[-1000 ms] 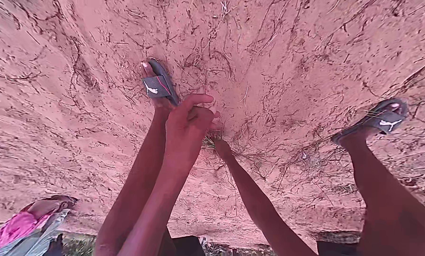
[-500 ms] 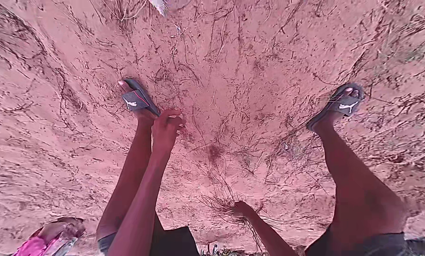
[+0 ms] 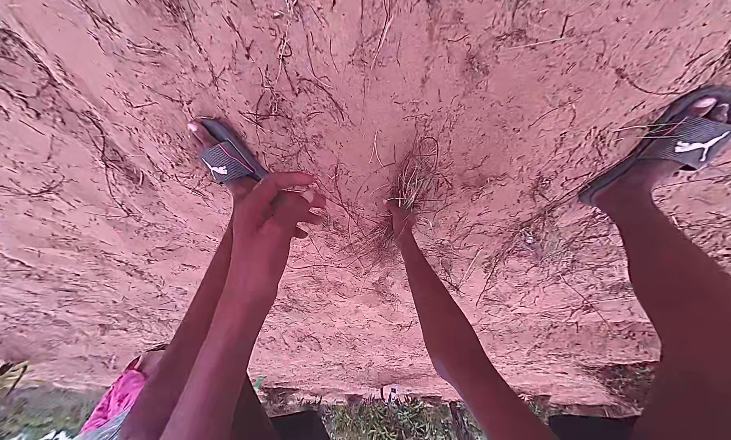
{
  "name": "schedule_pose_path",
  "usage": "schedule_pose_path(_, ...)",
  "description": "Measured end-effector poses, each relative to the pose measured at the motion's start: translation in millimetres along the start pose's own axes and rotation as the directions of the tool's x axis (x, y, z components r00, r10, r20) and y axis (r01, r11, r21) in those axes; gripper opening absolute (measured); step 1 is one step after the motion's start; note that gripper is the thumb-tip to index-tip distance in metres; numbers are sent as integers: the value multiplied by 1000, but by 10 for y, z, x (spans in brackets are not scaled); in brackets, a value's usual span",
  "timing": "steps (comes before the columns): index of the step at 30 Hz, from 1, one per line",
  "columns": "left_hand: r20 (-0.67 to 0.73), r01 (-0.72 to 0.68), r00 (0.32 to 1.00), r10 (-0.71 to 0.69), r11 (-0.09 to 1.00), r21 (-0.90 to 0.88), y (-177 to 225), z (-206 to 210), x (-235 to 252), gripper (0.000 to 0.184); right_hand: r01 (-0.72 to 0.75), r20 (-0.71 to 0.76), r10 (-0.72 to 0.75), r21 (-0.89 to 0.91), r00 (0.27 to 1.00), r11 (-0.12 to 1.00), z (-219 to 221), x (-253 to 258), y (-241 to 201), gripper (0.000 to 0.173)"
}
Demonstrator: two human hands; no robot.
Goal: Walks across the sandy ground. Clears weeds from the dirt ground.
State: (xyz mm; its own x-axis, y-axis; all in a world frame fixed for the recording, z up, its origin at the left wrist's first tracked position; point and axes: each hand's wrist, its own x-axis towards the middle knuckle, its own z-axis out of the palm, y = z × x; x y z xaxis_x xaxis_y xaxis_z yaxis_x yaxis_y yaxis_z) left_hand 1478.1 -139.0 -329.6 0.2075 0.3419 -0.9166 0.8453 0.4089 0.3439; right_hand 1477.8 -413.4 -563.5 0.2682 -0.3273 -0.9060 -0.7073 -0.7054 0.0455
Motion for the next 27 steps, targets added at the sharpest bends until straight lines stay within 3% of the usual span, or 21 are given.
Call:
schedule_pose_path(2,3,9,1000,-9,1000,-12,-18,-18,-5,27,-21,-28,17,-150,999,988,62,-39,-57,53)
schedule_pose_path(4,7,10,1000,-10,1000,-21,-35,-47,7,27,87,23,-84,-305,996,948,33,-204,-25,44)
schedule_pose_path(7,-28,4,1000,-6,999,-50,-51,-104,37,24,317,312,-158,-567,937,760,-161,-642,169,32)
schedule_pose_path(9,-48,18,999,-20,999,-48,-56,-165,35,24,504,596,108,-750,796,428,-324,-1206,380,39)
schedule_pose_path(10,-56,12,998,-14,999,-45,-62,-187,56,25,611,674,232,-736,702,291,-384,-1464,564,42)
schedule_pose_path(12,-66,11,998,-14,999,-43,-81,-217,81,26,708,720,378,-677,582,202,-519,-1871,1011,38)
schedule_pose_path(13,-67,15,998,-18,999,-42,-91,-230,88,25,679,692,401,-706,600,203,-575,-1985,1156,37)
schedule_pose_path(15,-67,24,997,-26,999,-34,-98,-273,84,26,479,550,326,-833,769,276,-627,-2004,1156,40)
schedule_pose_path(17,-55,18,998,-20,999,-34,-88,-334,40,26,234,316,94,-843,944,484,-594,-1764,938,44)
schedule_pose_path(18,-45,7,999,-9,999,-36,-72,-372,21,26,161,181,-27,-783,983,601,-522,-1547,790,44)
schedule_pose_path(21,-50,-2,999,0,999,-46,-5,-443,-32,27,67,-123,-169,-582,978,811,-236,-778,329,38)
schedule_pose_path(23,-49,-26,999,24,998,-48,75,-448,-85,26,99,-100,-184,-552,978,828,-7,-417,133,48)
schedule_pose_path(24,-28,-58,998,57,997,-49,125,-448,-117,26,122,-37,-173,-566,984,815,103,-335,90,62)
schedule_pose_path(26,20,-135,990,136,989,-64,198,-460,-158,27,57,10,-65,-625,998,778,325,-309,6,91)
schedule_pose_path(27,37,-155,987,158,985,-78,203,-446,-177,27,16,-9,-28,-657,1000,754,371,-326,-2,91)
